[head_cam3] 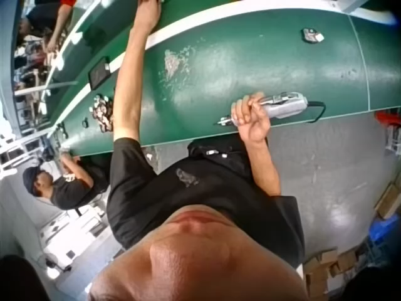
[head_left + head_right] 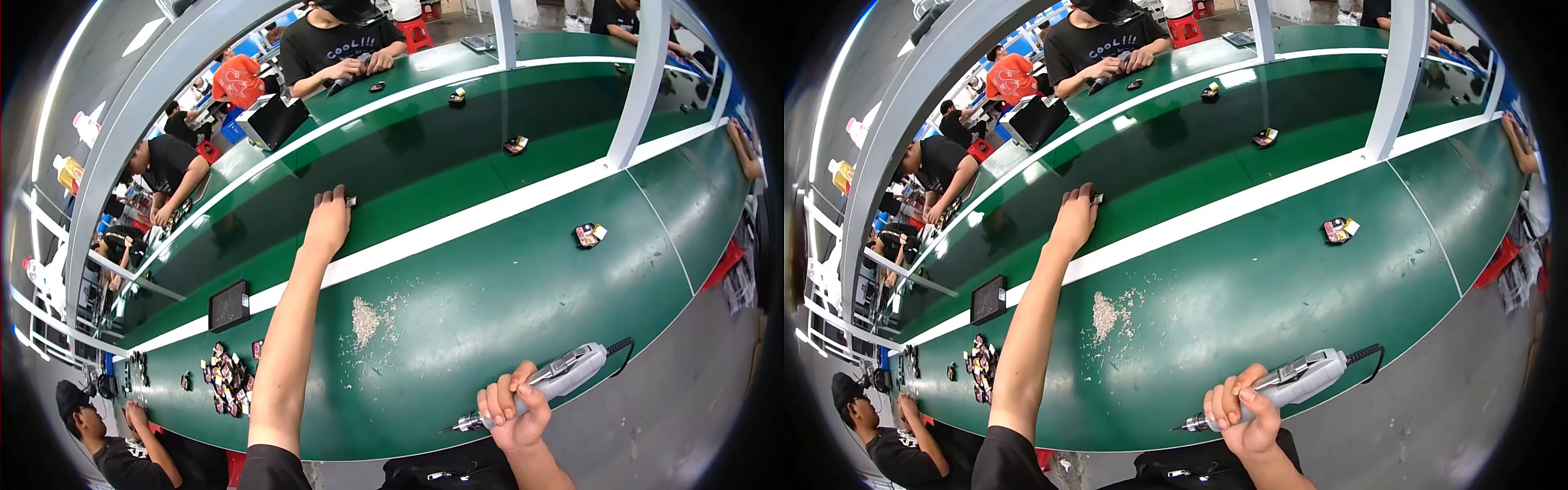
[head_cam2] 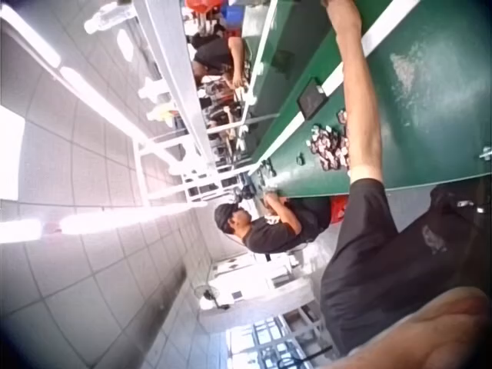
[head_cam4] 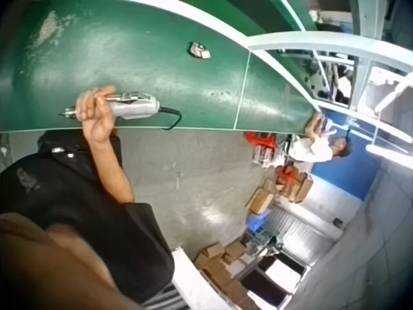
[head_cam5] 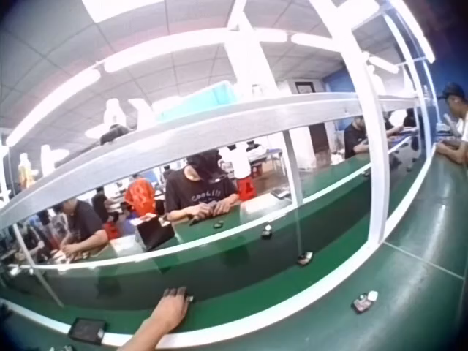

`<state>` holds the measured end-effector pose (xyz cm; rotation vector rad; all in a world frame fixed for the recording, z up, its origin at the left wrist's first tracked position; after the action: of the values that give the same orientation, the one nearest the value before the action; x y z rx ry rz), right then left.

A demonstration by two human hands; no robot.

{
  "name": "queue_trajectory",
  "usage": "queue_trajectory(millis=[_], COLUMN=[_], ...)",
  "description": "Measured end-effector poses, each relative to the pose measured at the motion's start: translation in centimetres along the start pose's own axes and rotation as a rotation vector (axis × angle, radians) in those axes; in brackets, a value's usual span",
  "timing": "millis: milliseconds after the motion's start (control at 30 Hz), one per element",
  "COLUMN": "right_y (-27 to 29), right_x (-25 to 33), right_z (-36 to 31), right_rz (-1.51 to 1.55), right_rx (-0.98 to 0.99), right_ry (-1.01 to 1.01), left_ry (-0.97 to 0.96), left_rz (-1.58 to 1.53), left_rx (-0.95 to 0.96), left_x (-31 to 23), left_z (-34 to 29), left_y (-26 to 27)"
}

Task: Using an electric screwdriver to assemble components on small electronic boards at a factory line.

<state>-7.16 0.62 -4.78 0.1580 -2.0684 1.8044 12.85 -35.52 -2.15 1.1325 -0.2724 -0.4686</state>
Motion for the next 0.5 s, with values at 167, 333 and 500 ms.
queue_trajectory(millis=[167,333,500], right_y=[0.2,0.2,0.3], right_x=[0.0,0.1,0.7], right_z=[-0.5,-0.6,-0.9], right_rz=[0.016,0.011,0.031], right_rx=[0.008,-0.017,0.075], right_ry=[-0.010,-0.032,-0.037], left_ry=[-0.105,-0.143,-0.403], left_rz=[0.201,-0.214,-0.339], left_rx=[0.126,0.139,0.219], left_x=[-0.2,-4.6,-14.4], left_z=[-0.6,-4.8,-12.8], left_y=[0.2,2.9,9.8])
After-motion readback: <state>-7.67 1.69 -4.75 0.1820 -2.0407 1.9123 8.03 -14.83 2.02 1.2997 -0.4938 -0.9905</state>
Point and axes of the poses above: each hand's wrist, its own z-axis towards the middle knuckle, its own y-axis out of the back of the hand, x = y × z, the point moved 6 cm from there along z, towards the middle knuckle, and after that the axes turned 4 degrees about -x, right-handed, at the moved point
